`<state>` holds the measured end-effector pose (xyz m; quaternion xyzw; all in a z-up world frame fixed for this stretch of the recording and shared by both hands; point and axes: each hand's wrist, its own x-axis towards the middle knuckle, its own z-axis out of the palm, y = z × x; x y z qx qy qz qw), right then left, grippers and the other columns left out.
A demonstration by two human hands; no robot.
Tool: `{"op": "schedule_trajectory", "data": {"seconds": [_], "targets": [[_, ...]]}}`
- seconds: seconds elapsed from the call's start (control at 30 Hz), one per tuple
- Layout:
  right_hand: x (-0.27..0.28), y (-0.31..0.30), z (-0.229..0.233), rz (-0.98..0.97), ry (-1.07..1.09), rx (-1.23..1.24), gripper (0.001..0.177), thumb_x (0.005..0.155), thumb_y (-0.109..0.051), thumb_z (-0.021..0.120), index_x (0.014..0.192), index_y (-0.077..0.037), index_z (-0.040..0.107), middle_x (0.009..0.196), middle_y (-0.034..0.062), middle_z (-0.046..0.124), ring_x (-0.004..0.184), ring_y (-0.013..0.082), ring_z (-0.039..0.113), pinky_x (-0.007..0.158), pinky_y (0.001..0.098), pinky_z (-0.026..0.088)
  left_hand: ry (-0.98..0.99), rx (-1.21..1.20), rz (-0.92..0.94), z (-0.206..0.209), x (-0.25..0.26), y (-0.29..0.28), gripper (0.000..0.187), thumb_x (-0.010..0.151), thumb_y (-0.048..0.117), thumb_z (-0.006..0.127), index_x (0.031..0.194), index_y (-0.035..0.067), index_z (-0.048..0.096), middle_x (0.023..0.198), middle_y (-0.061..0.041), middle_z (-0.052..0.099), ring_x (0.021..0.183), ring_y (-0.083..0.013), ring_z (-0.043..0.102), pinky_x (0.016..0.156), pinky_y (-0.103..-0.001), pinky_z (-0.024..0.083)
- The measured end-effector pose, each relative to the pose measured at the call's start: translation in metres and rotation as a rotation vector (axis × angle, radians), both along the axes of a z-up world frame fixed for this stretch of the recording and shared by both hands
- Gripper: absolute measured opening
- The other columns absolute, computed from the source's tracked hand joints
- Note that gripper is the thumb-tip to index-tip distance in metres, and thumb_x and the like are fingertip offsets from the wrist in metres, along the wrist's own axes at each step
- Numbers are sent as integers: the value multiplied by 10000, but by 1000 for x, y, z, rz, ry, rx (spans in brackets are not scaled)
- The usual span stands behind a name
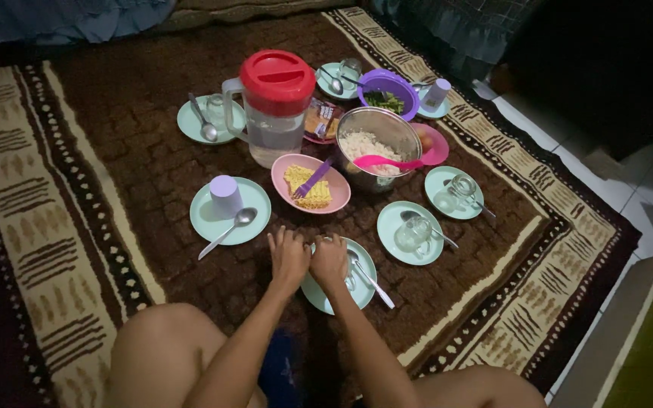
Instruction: The person arranges plates, glasses, and spoons on a rug laid out on the floor. They move a water jug and a bowl of rice, then place a glass and spoon on a plate, and adjust other items around the central food bowls.
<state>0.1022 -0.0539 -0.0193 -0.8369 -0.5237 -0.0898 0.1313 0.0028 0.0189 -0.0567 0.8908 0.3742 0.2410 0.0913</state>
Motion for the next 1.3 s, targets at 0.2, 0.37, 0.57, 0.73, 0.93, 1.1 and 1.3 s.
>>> {"op": "schedule_trajectory", "data": {"seconds": [0.2, 0.37, 0.57, 0.73, 0.93, 1.1, 1.3], "targets": [[0, 0, 4, 2, -28, 4, 289, 830, -432, 690, 973, -189, 754, 809, 73, 764, 1017, 276, 672, 879, 428, 476, -79, -45, -12, -11, 8, 6, 302, 904, 306, 643, 1104, 89, 702, 1182, -110, 672, 1379, -316, 468, 1210, -593, 215], [4, 3, -11, -3, -20, 31, 268, 813, -377, 693, 986, -184, 760, 837, 74, 768, 992, 279, 667, 846, 429, 474, -98, -113, -2, 15, 7, -3, 421, 896, 243, 645, 1291, 111, 592, 1197, -98, 644, 1378, -302, 464, 1206, -588, 218], [-7, -2, 9, -12, -11, 109, 356, 824, -294, 714, 1156, -169, 736, 1002, 99, 761, 1032, 298, 653, 859, 429, 458, -98, -147, -12, 71, -1, -16, 684, 850, 53, 650, 1504, 93, 455, 1228, -128, 612, 1364, -345, 475, 1169, -589, 286], [-13, -4, 26, -38, 49, 142, 604, 834, -352, 733, 1401, -174, 631, 1350, 158, 663, 1250, 342, 597, 963, 447, 459, -80, -170, 15, 91, -6, -20, 825, 833, 28, 647, 1591, 105, 332, 1252, -131, 601, 1368, -351, 473, 1160, -590, 313], [-10, -4, 23, -54, -29, -10, 836, 862, -309, 678, 1617, -183, 341, 1342, 69, 692, 1305, 266, 582, 992, 441, 458, -72, -207, -7, 83, -5, -19, 598, 852, 44, 647, 1440, 60, 540, 1405, -171, 555, 1434, -371, 405, 1178, -603, 269], [2, 1, 2, -30, 73, 21, 713, 830, -371, 746, 1478, -145, 554, 1510, 101, 555, 1417, 324, 461, 1121, 487, 362, -42, -229, 8, 99, -10, -26, 484, 860, 21, 674, 1341, 35, 635, 1567, -181, 424, 1512, -380, 292, 1200, -600, 253], [5, 8, 28, -87, 260, -79, 850, 847, -479, 716, 1587, -224, 386, 1607, 196, 375, 1514, 419, 299, 1172, 640, 271, 17, -196, 1, 119, -11, -4, 768, 762, 127, 762, 1485, 87, 507, 1640, -176, 321, 1544, -419, 194, 1170, -697, 214]]}}
